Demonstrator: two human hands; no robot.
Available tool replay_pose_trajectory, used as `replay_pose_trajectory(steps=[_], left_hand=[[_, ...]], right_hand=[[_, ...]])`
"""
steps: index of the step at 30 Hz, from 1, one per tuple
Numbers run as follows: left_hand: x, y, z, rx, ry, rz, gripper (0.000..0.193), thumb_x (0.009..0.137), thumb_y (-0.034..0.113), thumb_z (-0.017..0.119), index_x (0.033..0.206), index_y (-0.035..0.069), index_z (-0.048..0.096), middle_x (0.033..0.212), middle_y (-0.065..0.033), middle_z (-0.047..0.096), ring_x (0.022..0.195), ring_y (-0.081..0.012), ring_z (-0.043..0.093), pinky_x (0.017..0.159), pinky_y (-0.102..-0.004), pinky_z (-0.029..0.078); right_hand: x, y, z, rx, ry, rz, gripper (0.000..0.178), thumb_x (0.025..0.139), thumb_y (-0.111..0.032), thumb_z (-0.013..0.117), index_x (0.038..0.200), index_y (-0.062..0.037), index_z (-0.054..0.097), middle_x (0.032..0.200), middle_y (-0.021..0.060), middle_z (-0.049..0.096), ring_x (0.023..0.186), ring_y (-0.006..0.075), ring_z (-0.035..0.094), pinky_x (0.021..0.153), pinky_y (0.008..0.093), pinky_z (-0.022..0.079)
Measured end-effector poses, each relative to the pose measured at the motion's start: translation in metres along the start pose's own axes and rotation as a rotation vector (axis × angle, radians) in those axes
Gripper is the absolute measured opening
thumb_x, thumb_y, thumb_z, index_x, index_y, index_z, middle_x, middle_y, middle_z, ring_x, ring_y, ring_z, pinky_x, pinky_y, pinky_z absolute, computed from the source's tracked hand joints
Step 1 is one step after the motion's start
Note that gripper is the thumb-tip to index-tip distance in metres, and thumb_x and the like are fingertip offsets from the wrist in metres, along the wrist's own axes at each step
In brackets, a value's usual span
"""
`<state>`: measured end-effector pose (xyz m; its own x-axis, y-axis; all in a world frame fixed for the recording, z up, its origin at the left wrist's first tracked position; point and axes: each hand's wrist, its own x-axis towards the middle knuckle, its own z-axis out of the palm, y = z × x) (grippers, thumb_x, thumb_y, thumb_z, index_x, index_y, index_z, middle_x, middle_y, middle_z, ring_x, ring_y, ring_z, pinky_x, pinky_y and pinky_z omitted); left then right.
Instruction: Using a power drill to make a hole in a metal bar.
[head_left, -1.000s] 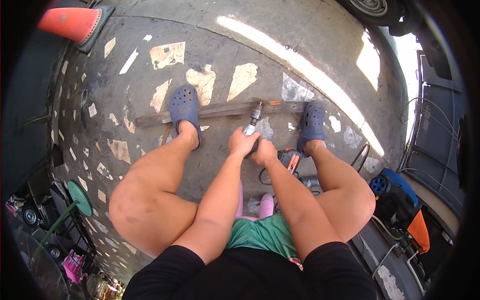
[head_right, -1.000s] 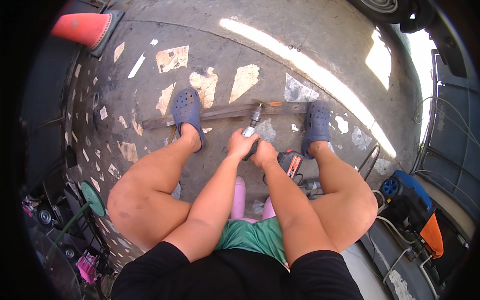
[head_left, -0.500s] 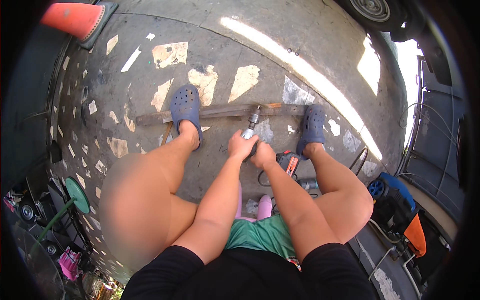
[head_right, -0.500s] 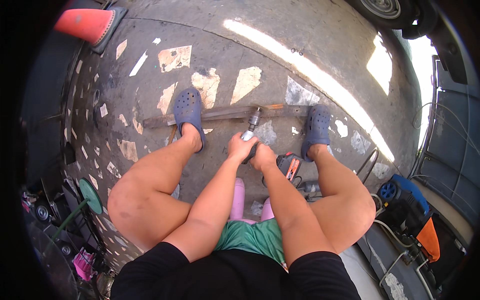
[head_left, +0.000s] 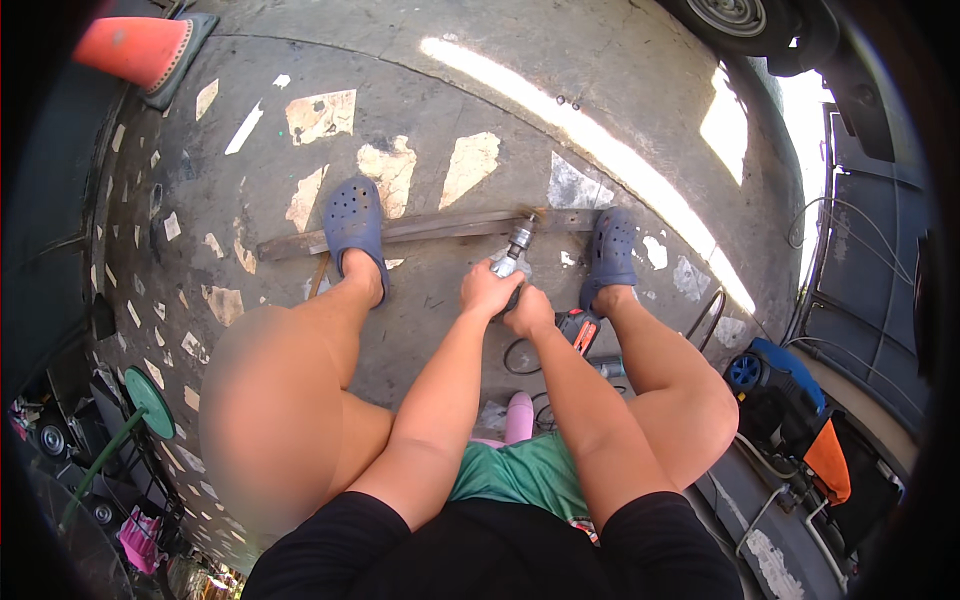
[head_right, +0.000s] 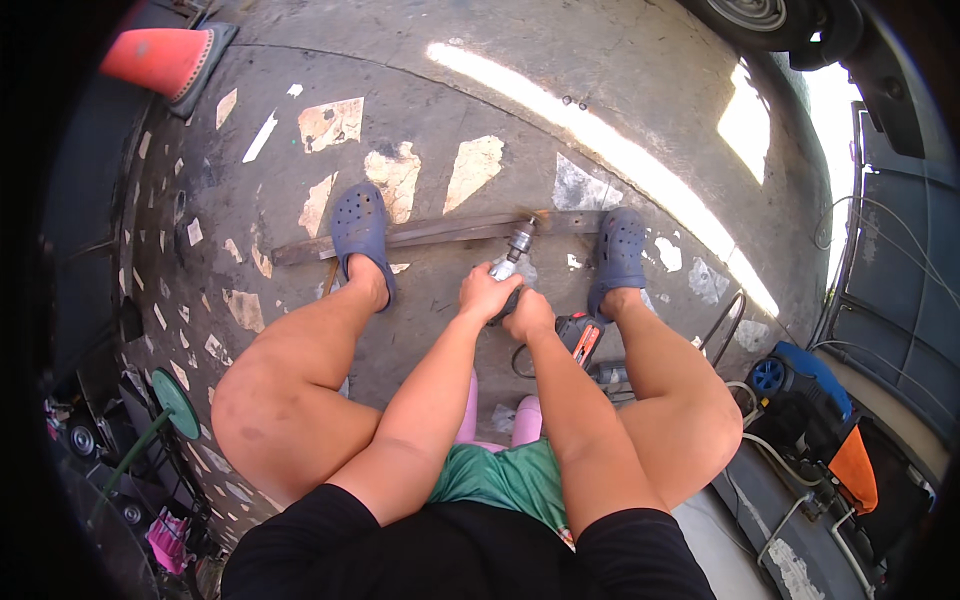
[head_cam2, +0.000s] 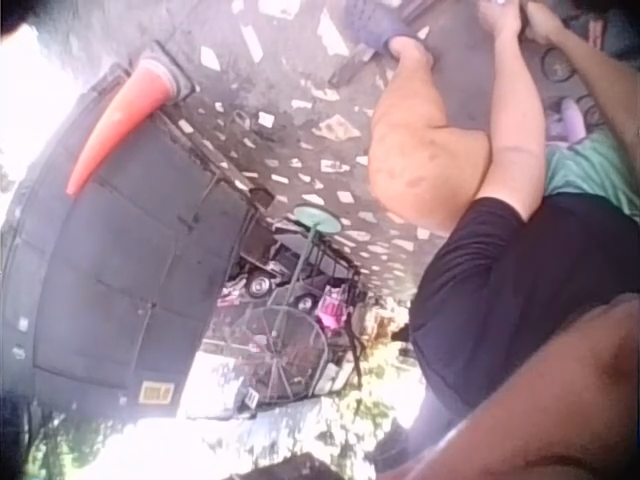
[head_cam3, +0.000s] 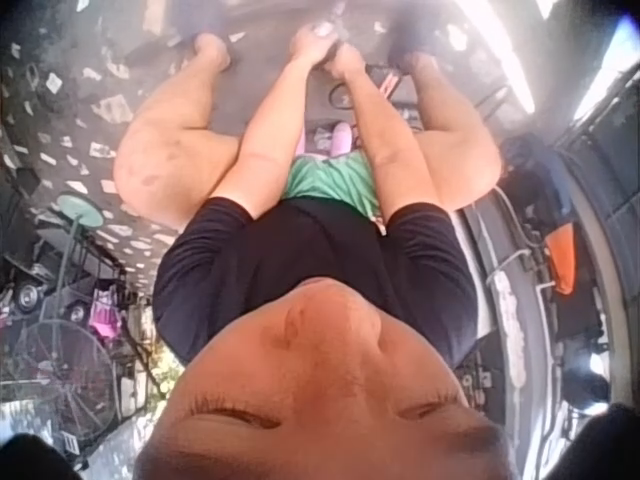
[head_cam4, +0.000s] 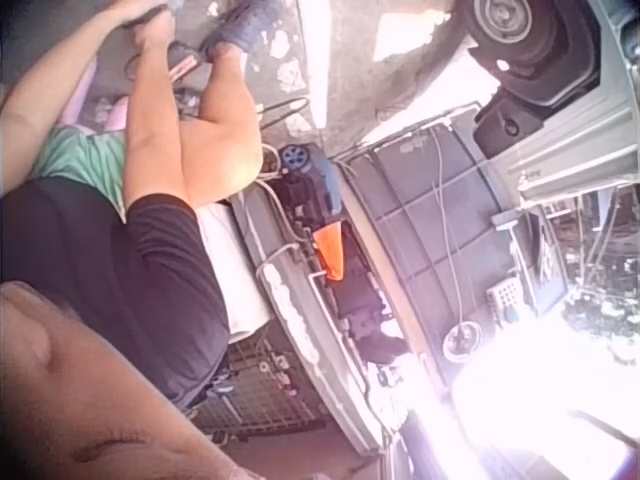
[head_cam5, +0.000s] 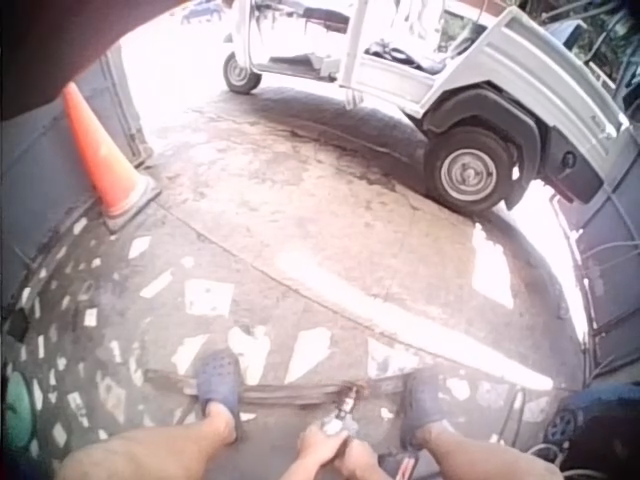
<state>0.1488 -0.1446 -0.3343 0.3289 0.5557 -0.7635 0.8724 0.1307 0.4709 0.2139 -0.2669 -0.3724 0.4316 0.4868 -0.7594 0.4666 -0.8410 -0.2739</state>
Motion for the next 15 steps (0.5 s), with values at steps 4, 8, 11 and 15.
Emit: replay_pose_trajectory(steps=[4, 8, 11, 15], left_hand=[[-0.001, 0.002, 0.003, 0.016, -0.067, 0.014, 0.086, 0.069, 0.054, 0.081, 0.133, -0.001, 0.067, 0.124, -0.0247, 0.072, 0.118, -0.0399, 0.068, 0.101, -0.0455, 0.053], [-0.002, -0.004, 0.010, 0.006, -0.014, 0.054, 0.083, 0.071, 0.055, 0.082, 0.130, -0.001, 0.068, 0.123, -0.0248, 0.072, 0.116, -0.0397, 0.069, 0.099, -0.0463, 0.054], [0.010, -0.010, 0.005, -0.079, 0.023, 0.089, 0.071, 0.078, 0.052, 0.081, 0.126, 0.000, 0.070, 0.120, -0.0231, 0.073, 0.115, -0.0393, 0.068, 0.100, -0.0467, 0.052], [0.041, -0.012, -0.027, 0.054, 0.429, 0.297, 0.053, 0.086, 0.039, 0.081, 0.126, 0.006, 0.069, 0.126, -0.0165, 0.067, 0.124, -0.0355, 0.060, 0.106, -0.0463, 0.047]], right_hand=[[-0.007, 0.004, 0.001, 0.053, 0.037, 0.023, 0.055, 0.075, -0.042, 0.083, 0.114, -0.0043, 0.075, 0.117, 0.0254, 0.073, 0.112, 0.0419, 0.069, 0.096, 0.0491, 0.057], [-0.014, 0.000, -0.003, 0.071, 0.024, 0.088, 0.059, 0.075, -0.037, 0.084, 0.122, -0.0045, 0.071, 0.115, 0.0281, 0.072, 0.112, 0.0439, 0.069, 0.097, 0.0501, 0.056], [-0.022, -0.002, -0.003, 0.178, 0.135, 0.063, 0.061, 0.074, -0.028, 0.081, 0.128, -0.0042, 0.066, 0.113, 0.0294, 0.072, 0.111, 0.0451, 0.068, 0.098, 0.0504, 0.055], [-0.035, -0.001, 0.001, 0.386, 0.310, 0.064, 0.062, 0.071, -0.017, 0.074, 0.131, -0.0037, 0.062, 0.112, 0.0296, 0.072, 0.111, 0.0463, 0.068, 0.098, 0.0505, 0.054]])
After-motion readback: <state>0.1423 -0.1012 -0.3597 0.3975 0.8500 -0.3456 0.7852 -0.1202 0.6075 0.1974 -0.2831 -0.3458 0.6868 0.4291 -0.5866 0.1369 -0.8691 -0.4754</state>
